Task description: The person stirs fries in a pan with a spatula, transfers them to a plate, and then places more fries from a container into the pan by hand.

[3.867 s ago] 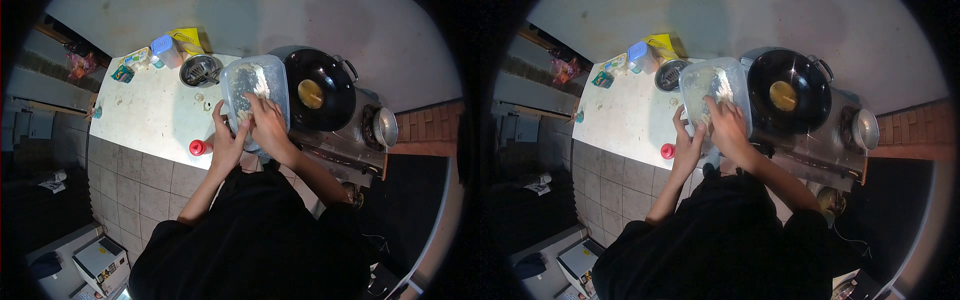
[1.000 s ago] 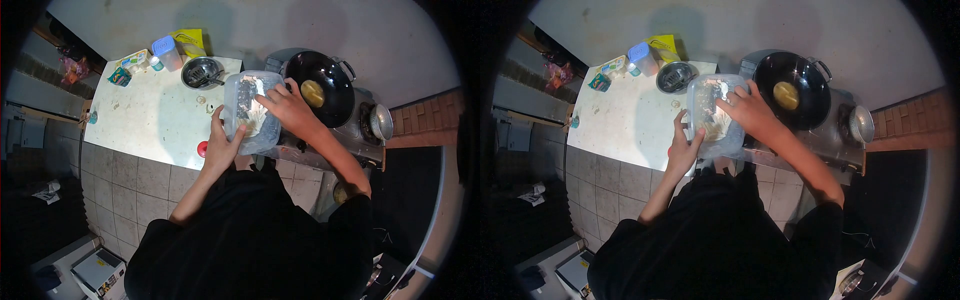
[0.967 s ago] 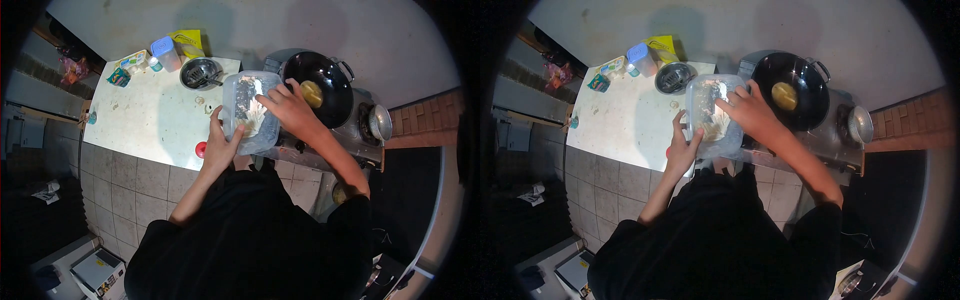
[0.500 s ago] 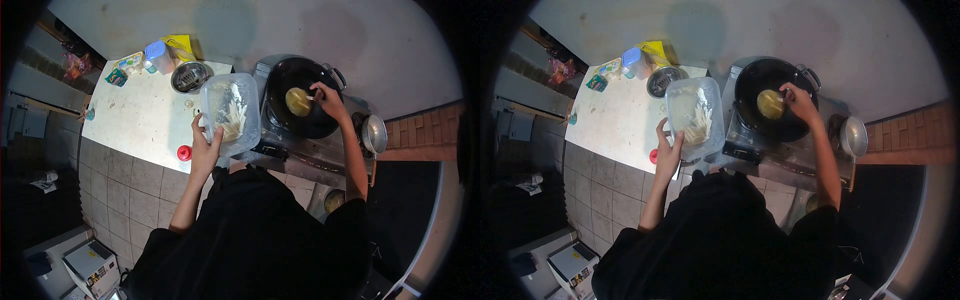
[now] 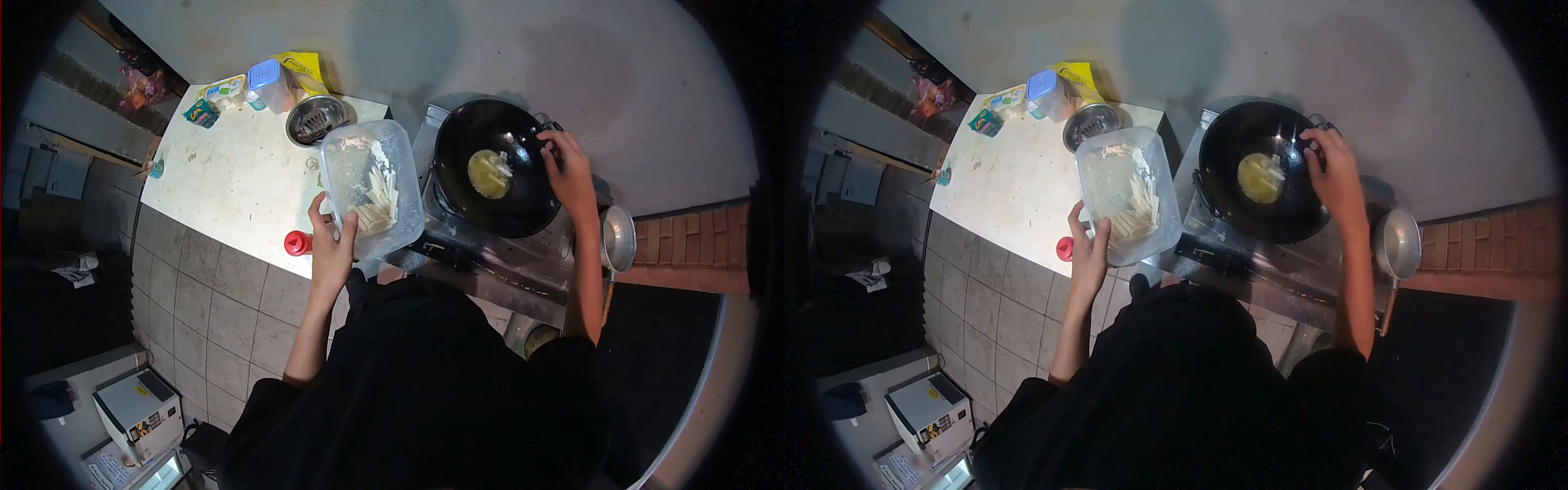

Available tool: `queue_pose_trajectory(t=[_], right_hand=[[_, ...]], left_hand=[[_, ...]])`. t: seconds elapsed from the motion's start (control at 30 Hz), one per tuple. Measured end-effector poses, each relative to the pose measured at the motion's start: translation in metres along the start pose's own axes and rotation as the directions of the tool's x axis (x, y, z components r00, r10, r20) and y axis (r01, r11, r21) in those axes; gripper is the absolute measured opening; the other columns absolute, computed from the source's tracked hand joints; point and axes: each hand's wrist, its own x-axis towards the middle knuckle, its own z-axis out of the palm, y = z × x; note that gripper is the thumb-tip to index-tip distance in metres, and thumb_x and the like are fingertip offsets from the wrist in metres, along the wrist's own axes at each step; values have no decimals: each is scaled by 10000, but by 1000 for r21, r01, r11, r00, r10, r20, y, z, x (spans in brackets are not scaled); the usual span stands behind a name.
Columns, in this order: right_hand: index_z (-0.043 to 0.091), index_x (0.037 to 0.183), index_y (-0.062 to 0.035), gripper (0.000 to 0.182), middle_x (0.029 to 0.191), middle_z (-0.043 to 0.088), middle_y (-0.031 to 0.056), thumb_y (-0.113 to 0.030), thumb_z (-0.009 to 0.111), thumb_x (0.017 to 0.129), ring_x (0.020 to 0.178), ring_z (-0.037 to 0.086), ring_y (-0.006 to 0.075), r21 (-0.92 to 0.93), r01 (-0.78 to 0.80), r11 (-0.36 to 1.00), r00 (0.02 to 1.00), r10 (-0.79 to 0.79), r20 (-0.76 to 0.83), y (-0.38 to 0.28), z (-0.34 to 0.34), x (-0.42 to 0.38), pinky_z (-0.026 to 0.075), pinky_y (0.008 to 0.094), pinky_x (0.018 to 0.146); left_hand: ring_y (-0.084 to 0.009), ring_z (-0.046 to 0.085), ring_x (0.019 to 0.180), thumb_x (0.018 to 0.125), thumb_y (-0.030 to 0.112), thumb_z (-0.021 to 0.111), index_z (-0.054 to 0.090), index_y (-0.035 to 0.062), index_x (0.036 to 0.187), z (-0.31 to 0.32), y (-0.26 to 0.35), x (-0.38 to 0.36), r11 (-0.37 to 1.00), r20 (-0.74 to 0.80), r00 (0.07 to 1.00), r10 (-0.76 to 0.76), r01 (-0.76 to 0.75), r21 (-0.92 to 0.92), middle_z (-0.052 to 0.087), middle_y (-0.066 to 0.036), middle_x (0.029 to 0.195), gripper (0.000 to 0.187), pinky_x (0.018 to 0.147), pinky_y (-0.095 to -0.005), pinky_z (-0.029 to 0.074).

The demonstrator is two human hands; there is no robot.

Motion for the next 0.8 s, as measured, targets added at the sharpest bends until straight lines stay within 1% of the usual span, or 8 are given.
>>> queue_pose_trajectory(t=[0.17,0.23,0.3,0.37,0.4,0.43,0.5,0.8], right_hand=[[619,1092,-10,205,917,591,169,24,577,894,849,616,319,175,120,977,991,-129,41,-92,12,-30,481,405,771],[618,1094,2,216,980,600,183,27,571,885,928,618,355,314,34,949,966,-112,235,-119,41,-36,484,420,822],[613,1126,3,228,1022,617,174,16,595,900,910,651,316,376,142,916,953,-229,197,-130,81,-42,508,364,791],[585,1184,-1,301,1089,616,191,26,596,885,967,636,352,402,163,901,953,-249,173,-140,111,-44,504,394,847],[567,1220,-9,385,1141,604,200,44,573,838,1128,556,385,356,148,923,947,-236,218,-142,124,-44,455,426,970],[567,1220,-9,385,1141,604,200,44,573,838,1128,556,385,354,148,923,946,-237,222,-144,131,-43,455,426,970],[561,1259,-20,446,1207,608,184,27,564,816,1220,515,360,91,308,947,917,-321,238,-150,140,-40,412,423,1036],[547,1325,-42,503,1096,645,166,-25,555,823,1175,544,313,-170,497,851,828,-407,387,-142,148,-32,340,466,1090]], left_hand=[[-268,652,863,971,404,609,232,31,1488,-1,15,0,995,64,997,46,-51,87,557,-236,1103,740,720,-339,520],[-269,642,893,967,396,617,229,16,1486,-1,24,-1,996,84,996,16,-24,88,557,-249,1127,751,754,-347,521],[-267,634,876,960,393,630,224,8,1487,-2,22,2,992,111,990,90,-99,74,556,-252,1143,768,768,-350,519],[-287,623,934,952,393,640,230,10,1487,-5,21,3,994,131,987,89,-97,56,545,-261,1158,775,807,-372,514],[-304,610,990,948,392,645,237,10,1485,-6,17,3,990,130,986,102,-113,87,540,-269,1163,775,836,-385,504],[-321,597,1047,943,391,649,243,10,1484,-7,14,4,985,127,985,113,-128,116,535,-276,1169,776,866,-398,495],[-341,579,1086,939,391,654,247,10,1483,-12,18,2,990,140,987,79,-94,108,526,-290,1198,779,900,-413,481],[-414,547,1157,935,401,655,247,7,1479,-27,18,1,991,171,984,43,-64,120,466,-342,1341,785,1003,-461,434]])
